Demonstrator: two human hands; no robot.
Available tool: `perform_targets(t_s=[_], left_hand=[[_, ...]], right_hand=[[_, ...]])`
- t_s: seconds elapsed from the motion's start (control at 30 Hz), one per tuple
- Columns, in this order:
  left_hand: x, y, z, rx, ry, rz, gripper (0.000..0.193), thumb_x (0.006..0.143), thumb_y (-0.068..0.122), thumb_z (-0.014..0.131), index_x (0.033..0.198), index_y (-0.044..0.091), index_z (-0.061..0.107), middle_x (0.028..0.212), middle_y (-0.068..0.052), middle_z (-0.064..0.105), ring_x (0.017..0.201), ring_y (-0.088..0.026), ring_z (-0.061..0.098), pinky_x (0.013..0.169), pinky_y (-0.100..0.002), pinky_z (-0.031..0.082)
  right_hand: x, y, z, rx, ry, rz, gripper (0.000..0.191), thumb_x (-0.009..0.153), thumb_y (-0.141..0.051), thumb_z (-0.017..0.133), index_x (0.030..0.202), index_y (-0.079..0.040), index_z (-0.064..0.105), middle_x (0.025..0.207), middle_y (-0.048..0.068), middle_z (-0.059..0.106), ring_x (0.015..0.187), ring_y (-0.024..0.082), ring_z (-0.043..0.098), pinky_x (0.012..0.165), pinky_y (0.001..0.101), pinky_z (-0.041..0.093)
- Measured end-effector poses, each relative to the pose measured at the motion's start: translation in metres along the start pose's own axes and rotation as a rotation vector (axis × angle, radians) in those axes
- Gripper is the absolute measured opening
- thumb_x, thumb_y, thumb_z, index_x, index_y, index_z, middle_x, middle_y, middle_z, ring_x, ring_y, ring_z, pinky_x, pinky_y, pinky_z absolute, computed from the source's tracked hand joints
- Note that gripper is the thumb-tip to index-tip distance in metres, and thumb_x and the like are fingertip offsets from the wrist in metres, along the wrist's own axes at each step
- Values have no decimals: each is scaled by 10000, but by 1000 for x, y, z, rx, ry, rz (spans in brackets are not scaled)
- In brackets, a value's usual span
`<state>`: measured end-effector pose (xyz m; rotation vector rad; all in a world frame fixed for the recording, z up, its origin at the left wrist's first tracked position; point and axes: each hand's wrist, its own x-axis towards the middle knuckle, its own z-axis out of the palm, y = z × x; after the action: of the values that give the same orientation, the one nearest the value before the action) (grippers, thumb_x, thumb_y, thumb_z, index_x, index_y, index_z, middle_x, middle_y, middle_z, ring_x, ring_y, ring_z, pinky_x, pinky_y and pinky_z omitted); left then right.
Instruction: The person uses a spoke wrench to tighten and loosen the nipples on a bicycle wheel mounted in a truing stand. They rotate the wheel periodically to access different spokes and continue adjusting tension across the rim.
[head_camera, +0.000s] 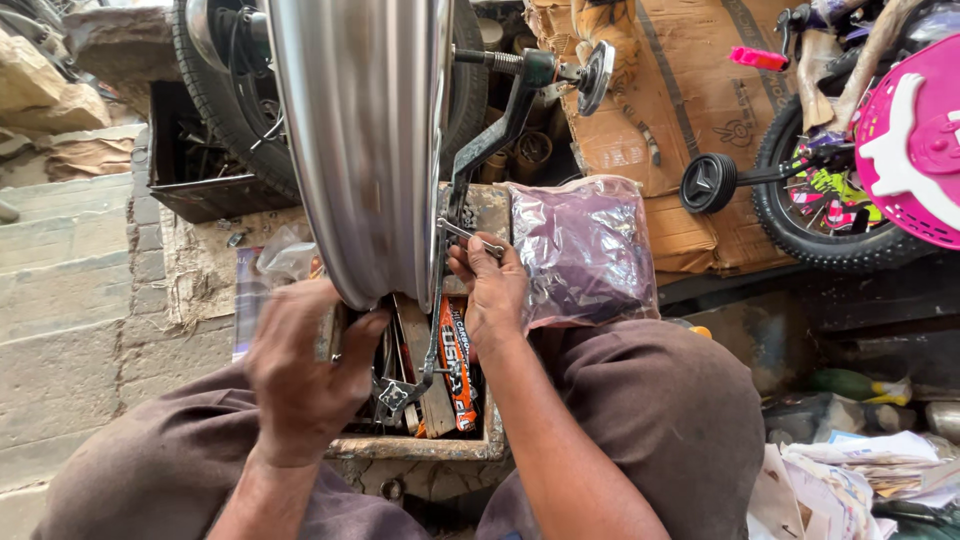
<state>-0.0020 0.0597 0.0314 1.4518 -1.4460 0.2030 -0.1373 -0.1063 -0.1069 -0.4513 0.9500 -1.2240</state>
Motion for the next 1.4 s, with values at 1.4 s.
perform_targets(t_s=[1.4], left_hand=[[-36, -21, 35, 207, -288, -175, 291, 1029, 151, 572, 1260, 5, 671, 1182, -207, 726, 1117, -370, 689, 988, -506, 532]], right_hand=[[-11, -29, 10, 42, -92, 2, 235, 1032, -181, 603, 1149, 16, 650, 1025, 133, 729, 879, 224, 764, 784, 336, 666]])
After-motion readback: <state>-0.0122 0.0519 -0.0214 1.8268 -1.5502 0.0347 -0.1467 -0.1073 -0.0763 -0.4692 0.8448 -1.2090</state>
